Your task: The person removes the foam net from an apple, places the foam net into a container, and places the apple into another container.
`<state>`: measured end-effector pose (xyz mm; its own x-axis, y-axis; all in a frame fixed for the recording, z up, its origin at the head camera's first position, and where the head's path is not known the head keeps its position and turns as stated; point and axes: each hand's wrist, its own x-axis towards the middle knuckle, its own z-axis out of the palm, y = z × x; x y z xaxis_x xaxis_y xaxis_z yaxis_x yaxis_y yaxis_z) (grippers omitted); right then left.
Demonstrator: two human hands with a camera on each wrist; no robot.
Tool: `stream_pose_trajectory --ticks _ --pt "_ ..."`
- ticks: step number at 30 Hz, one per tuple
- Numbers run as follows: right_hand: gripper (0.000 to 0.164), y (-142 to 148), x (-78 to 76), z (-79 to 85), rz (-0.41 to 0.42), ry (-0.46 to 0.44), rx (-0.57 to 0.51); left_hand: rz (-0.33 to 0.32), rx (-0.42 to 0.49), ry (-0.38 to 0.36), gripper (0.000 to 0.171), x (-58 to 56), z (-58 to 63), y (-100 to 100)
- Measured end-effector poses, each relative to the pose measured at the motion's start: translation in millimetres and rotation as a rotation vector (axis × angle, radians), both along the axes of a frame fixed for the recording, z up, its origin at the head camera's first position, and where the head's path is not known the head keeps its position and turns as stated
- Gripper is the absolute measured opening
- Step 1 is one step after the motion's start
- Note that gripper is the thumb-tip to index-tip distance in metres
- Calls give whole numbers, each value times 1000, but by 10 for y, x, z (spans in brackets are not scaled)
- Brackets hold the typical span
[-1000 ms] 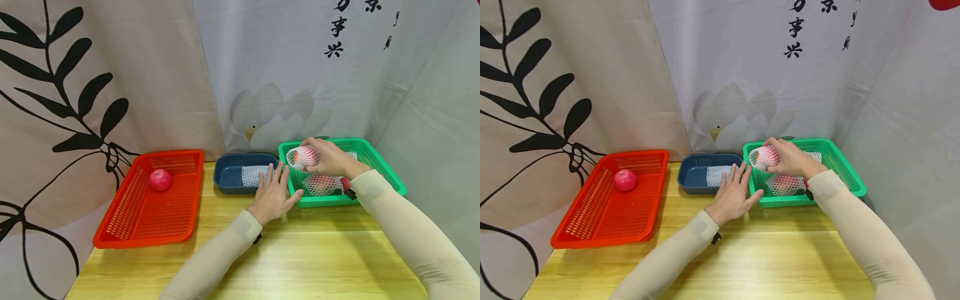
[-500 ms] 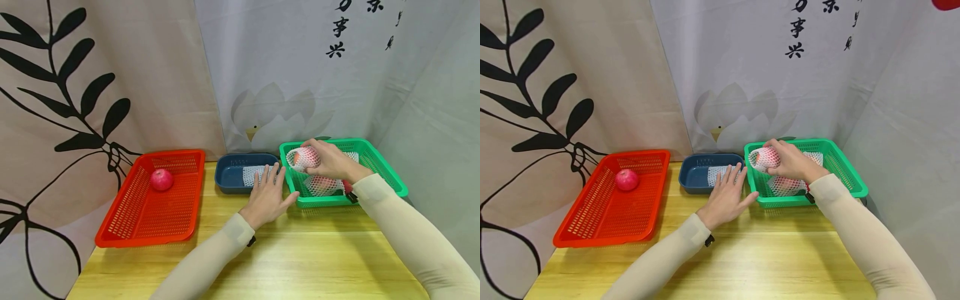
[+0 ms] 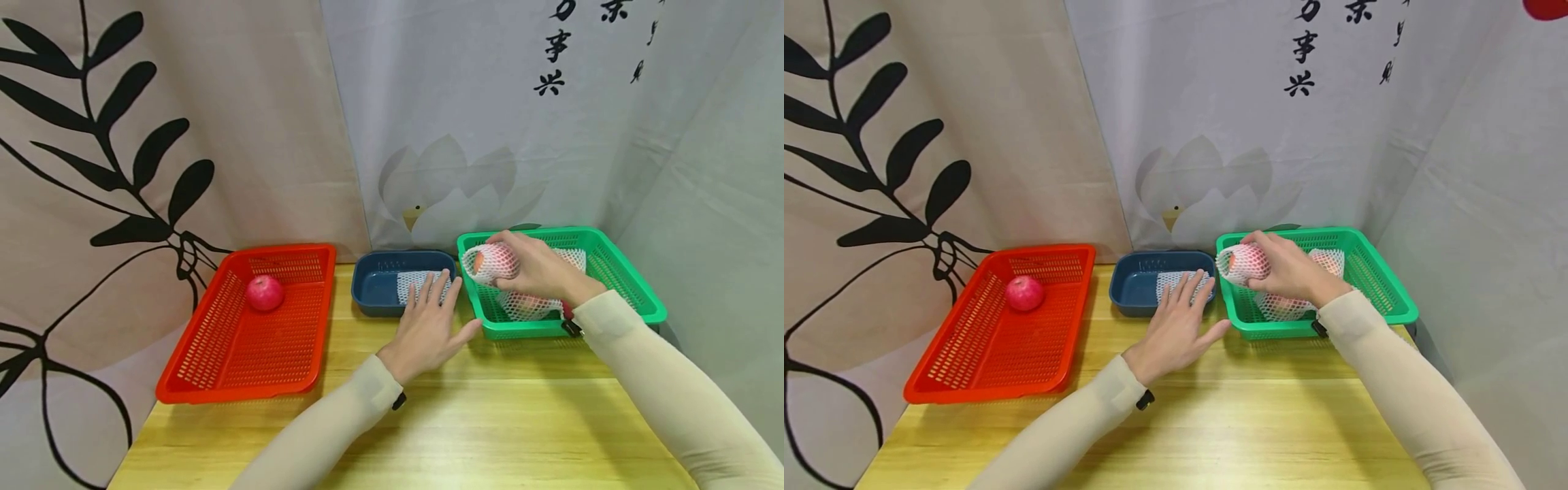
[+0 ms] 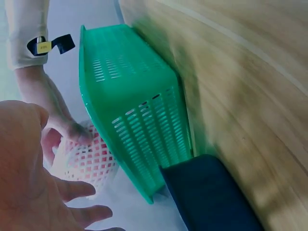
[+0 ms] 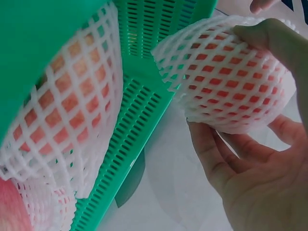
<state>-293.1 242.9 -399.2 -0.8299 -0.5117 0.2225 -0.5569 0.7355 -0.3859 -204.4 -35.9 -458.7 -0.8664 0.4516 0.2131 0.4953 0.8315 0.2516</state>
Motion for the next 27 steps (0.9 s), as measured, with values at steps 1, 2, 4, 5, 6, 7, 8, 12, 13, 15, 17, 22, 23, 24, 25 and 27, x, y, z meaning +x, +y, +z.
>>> stream_pose_trajectory --ticks 1,2,4,5,6,7,8,12,13,15,17,22,23,24,25,27 --pt "73 -7 10 -2 0 -1 0 -2 -2 2 90 12 4 -13" --pt "74 -14 20 -4 -2 -5 0 -3 -2 3 90 22 6 -28" --pt "73 -19 35 -12 -1 -8 -1 -5 1 4 89 44 11 -60" --pt "74 -21 41 -15 2 -9 -3 -7 7 5 88 54 12 -77" --pt "73 -25 48 -21 1 -9 -3 -8 9 5 88 64 10 -95" --pt "73 -30 56 -25 2 -8 -4 -7 9 3 88 74 6 -114" --pt "73 -34 66 -28 3 -7 -3 -9 13 3 88 82 -1 -133" --pt "73 -50 98 -41 3 4 -5 -8 17 2 86 107 -31 -209" --pt "73 -59 104 -44 3 4 -6 -6 16 3 86 112 -38 -229" --pt "73 -77 117 -47 7 6 -14 0 16 5 85 120 -47 -268" --pt "72 -100 128 -49 17 9 -24 5 15 -1 84 131 -48 -302" --pt "72 -175 182 -32 33 8 -36 13 7 -1 85 157 -27 -385" --pt "72 -190 194 -26 34 7 -35 13 4 3 85 160 -22 -402" --pt "72 -206 207 -21 35 6 -36 13 4 7 85 165 -19 -420" --pt "73 -219 217 -20 36 6 -37 14 0 10 85 170 -16 -436" --pt "74 -249 236 -19 40 6 -42 15 7 14 84 182 -10 -470"
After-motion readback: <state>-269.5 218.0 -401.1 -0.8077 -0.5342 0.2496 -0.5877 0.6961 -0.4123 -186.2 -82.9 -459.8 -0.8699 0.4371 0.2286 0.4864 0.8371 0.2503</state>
